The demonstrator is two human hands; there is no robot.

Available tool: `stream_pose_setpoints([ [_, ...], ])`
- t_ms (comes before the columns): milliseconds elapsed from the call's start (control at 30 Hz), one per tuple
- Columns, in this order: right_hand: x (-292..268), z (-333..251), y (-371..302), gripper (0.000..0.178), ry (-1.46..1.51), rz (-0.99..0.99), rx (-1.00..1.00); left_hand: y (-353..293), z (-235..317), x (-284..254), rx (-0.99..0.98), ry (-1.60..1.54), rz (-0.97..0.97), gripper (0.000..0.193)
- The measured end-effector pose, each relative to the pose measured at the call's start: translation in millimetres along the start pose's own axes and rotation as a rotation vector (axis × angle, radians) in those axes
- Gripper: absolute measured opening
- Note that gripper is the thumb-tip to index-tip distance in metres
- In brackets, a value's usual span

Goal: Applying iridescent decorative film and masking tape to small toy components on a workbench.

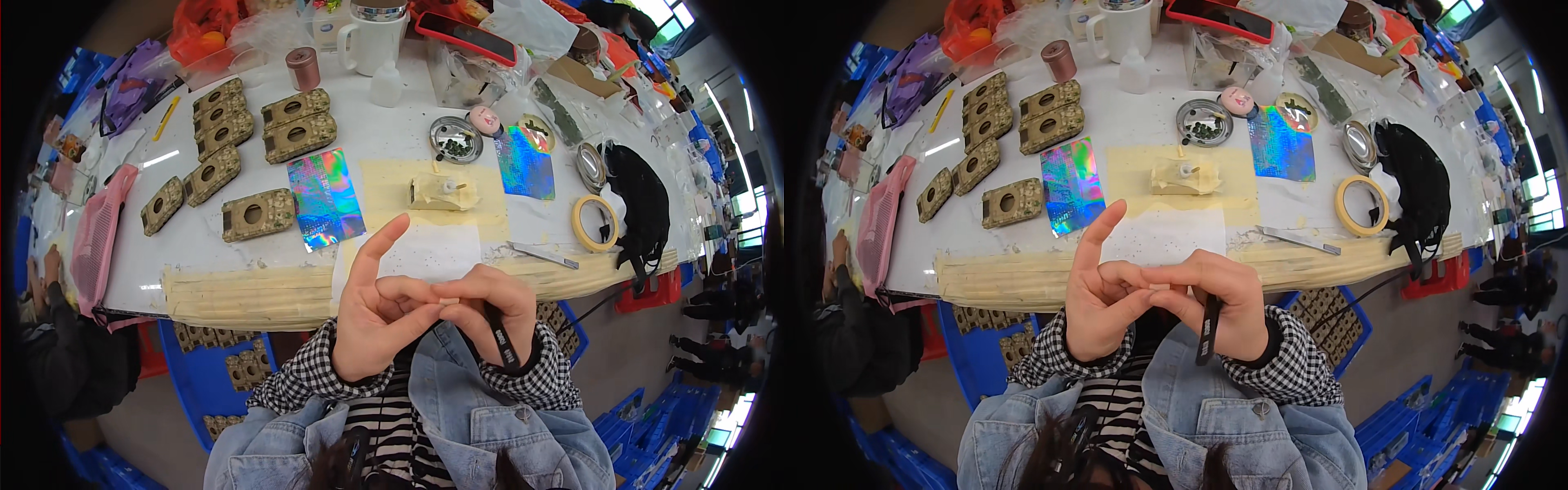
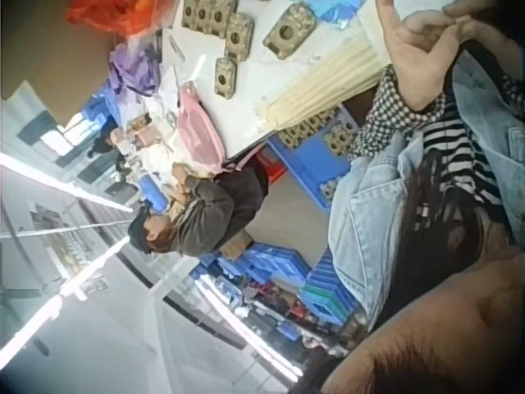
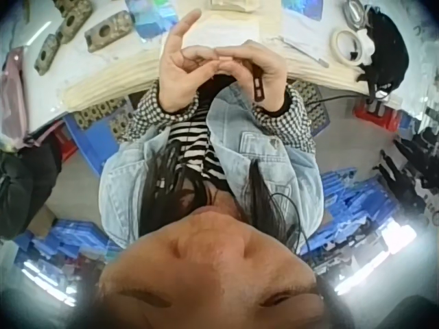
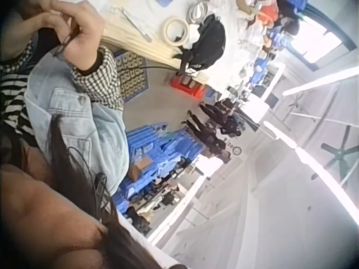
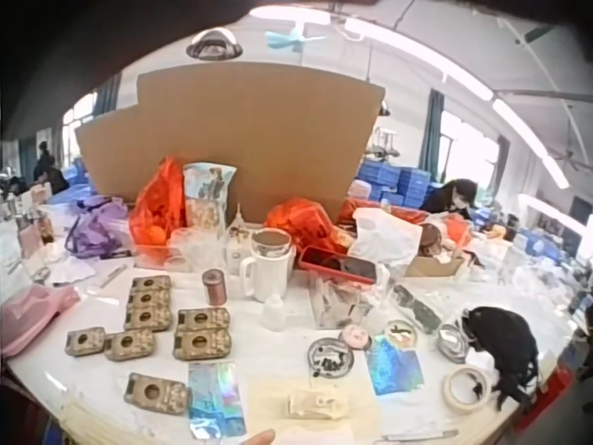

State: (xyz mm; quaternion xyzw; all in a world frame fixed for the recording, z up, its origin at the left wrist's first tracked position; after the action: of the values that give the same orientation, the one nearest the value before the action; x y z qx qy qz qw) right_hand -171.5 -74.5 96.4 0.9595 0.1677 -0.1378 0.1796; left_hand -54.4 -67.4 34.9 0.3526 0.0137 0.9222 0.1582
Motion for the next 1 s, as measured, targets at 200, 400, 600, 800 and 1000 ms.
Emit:
stream_pose_setpoints([
  [200, -8, 15, -7, 0.020, 0.039, 0.117, 0.081, 2, 2, -7, -0.060, -0.022, 0.171, 0.079],
  [400, -11, -9, -1, 0.017, -0.202, 0.066, -0.093, -22, 62, -63, 0.197, 0.398, 0.452, 0.051],
  [600, 6, -34, 44, 0.015, -0.482, -0.093, -0.279, -51, 111, -126, 0.395, 0.386, 0.682, 0.044],
  [800, 52, -18, 92, 0.009, -0.666, -0.243, -0.367, -54, 109, -134, 0.489, 0.315, 0.585, 0.047],
  [1000, 122, 4, 78, 0.007, -1.086, -0.541, -0.648, -52, 101, -128, 0.302, 0.292, 0.760, 0.044],
])
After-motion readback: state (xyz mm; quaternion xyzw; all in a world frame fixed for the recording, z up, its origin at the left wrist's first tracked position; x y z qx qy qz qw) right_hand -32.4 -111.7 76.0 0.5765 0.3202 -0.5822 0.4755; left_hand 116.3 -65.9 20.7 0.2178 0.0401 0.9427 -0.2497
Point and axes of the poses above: each hand's wrist, its own y-axis towards the middle knuckle, its own x-axis out of the palm, z = x × y, the point moved 9 cm from there along y, towards the middle knuckle, and after that the axes turned 1 degree about y, right-handed, at the moved point
